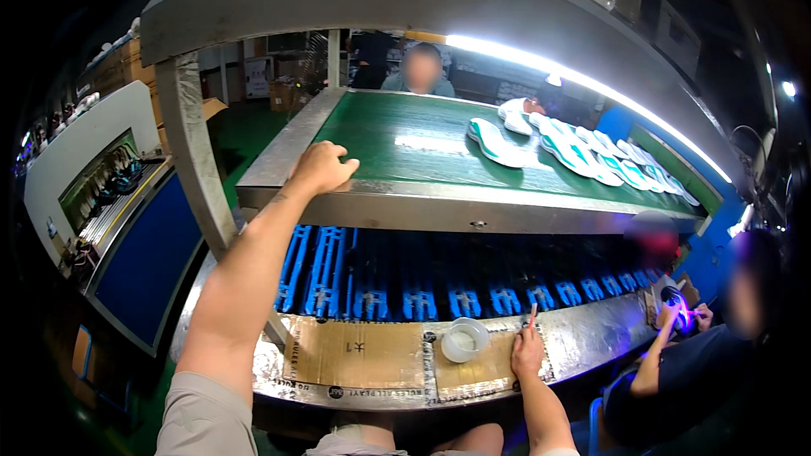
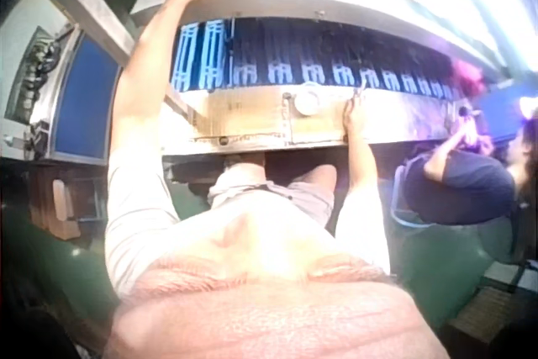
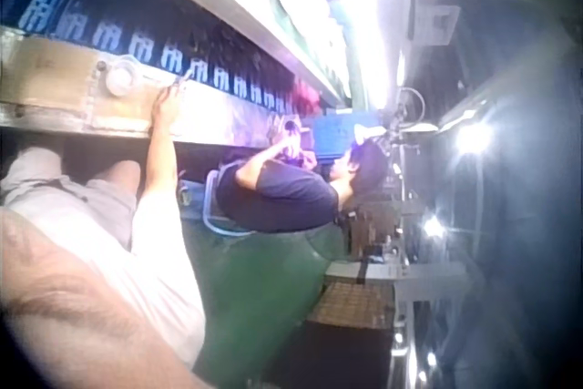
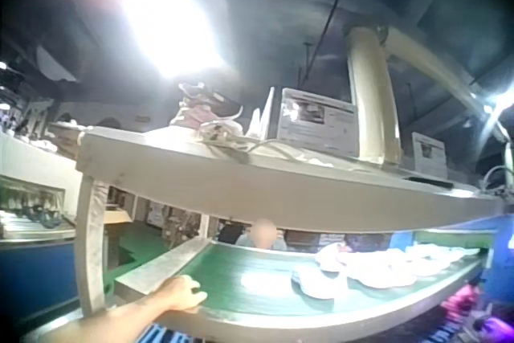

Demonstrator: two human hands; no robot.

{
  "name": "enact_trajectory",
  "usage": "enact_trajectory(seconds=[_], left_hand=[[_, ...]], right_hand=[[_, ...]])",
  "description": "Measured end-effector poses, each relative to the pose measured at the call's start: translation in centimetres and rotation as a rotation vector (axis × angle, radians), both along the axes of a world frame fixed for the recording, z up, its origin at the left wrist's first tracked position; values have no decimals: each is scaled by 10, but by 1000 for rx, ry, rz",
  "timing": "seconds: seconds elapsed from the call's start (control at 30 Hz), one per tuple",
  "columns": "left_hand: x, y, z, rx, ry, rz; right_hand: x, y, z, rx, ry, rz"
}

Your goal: The person applies a liquid from a small container to shoe soles using a brush and then places the soles onto a moving conveyor belt.

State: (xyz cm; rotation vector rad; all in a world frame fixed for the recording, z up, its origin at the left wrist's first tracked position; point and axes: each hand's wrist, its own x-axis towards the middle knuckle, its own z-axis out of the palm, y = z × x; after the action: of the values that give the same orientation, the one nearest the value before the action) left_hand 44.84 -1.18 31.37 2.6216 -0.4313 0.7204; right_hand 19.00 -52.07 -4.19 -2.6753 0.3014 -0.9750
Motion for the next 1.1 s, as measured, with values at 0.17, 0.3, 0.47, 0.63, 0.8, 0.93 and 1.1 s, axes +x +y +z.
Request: enact_trajectory(seconds=[0.17, 0.3, 0.47, 0.63, 0.8, 0.93, 1.1], left_hand=[[-6, -1, 3, -35, -40, -13], [-3, 2, 2, -57, -75, -51], [3, 7, 2, -54, 13, -58], [-6, 5, 10, -29, 29, -49], [-6, 4, 12, 14, 37, -82], [12, 21, 5, 21, 38, -183], [46, 37, -11, -511, 388, -268]], right_hand=[[1, 2, 1, 6, 14, 14], [-1, 6, 6, -4, 41, -1], [-1, 6, 7, 21, 52, 4], [0, 8, 10, 29, 36, 12], [0, 10, 12, 37, 34, 15], [6, 1, -1, 29, -7, 36], [26, 7, -26, 205, 8, -177]])
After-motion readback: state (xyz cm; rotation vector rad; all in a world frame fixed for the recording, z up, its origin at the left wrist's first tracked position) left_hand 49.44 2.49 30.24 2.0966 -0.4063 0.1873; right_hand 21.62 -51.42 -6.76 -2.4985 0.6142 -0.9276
